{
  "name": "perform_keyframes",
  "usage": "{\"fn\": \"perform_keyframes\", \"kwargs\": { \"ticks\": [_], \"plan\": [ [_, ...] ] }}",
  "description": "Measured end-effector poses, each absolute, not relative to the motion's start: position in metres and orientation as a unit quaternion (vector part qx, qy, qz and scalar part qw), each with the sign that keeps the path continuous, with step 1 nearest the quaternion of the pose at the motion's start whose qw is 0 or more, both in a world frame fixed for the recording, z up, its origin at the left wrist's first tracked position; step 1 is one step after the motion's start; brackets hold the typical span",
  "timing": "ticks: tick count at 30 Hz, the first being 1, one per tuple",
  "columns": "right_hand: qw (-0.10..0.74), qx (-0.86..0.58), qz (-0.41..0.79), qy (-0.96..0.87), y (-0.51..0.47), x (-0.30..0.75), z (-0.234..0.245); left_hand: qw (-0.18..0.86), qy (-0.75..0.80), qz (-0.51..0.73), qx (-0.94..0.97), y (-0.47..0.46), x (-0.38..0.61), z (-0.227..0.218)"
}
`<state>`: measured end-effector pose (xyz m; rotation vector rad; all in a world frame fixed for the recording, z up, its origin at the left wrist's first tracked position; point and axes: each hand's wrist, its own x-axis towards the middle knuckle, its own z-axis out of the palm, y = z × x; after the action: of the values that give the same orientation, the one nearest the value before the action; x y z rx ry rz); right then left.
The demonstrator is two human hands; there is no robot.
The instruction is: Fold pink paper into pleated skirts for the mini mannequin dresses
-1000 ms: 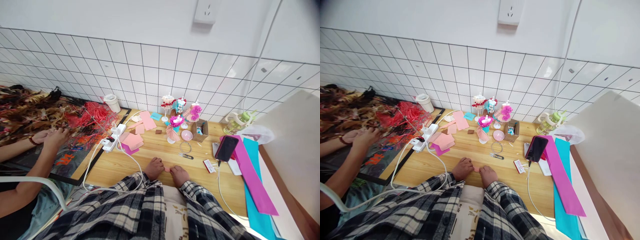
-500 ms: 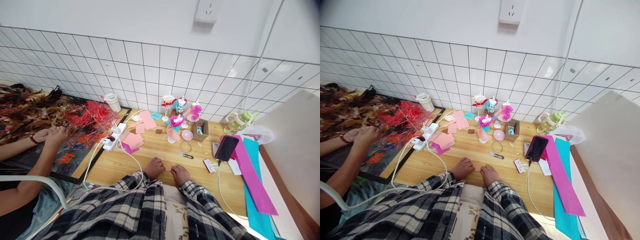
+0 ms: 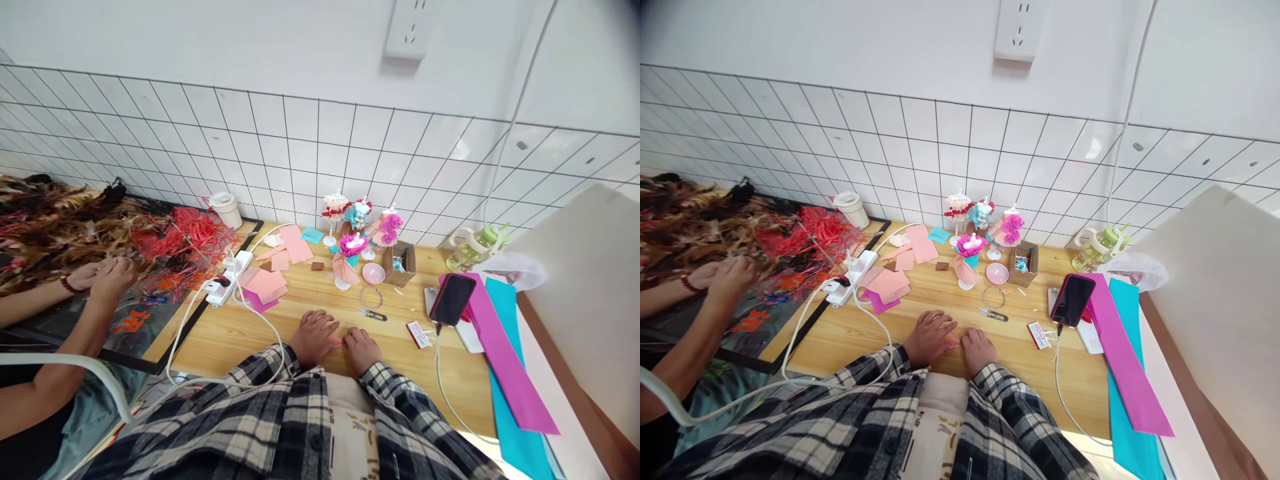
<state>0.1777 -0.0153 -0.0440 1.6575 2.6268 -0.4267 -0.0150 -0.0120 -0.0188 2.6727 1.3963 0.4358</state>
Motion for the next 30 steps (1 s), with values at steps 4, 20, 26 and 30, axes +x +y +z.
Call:
{"fn": "perform_keyframes", "kwargs": {
  "ticks": [4, 20, 26, 30],
  "plan": [
    [-0.005, 0.520, -0.121, 0.845, -0.017, 0.173, -0.034, 0.050, 0.468, 0.166, 0.867, -0.013, -0.005, -0.006],
    [-0.044, 0.548, -0.184, 0.815, -0.023, 0.171, -0.024, 0.044, 0.456, 0.166, 0.874, -0.014, -0.007, -0.014],
    [-0.060, 0.572, -0.249, 0.779, -0.021, 0.171, -0.029, 0.070, 0.472, 0.202, 0.855, -0.013, -0.010, -0.012],
    [-0.035, 0.562, -0.227, 0.795, -0.019, 0.170, -0.029, 0.083, 0.465, 0.204, 0.858, -0.013, -0.011, -0.012]
  ]
}}
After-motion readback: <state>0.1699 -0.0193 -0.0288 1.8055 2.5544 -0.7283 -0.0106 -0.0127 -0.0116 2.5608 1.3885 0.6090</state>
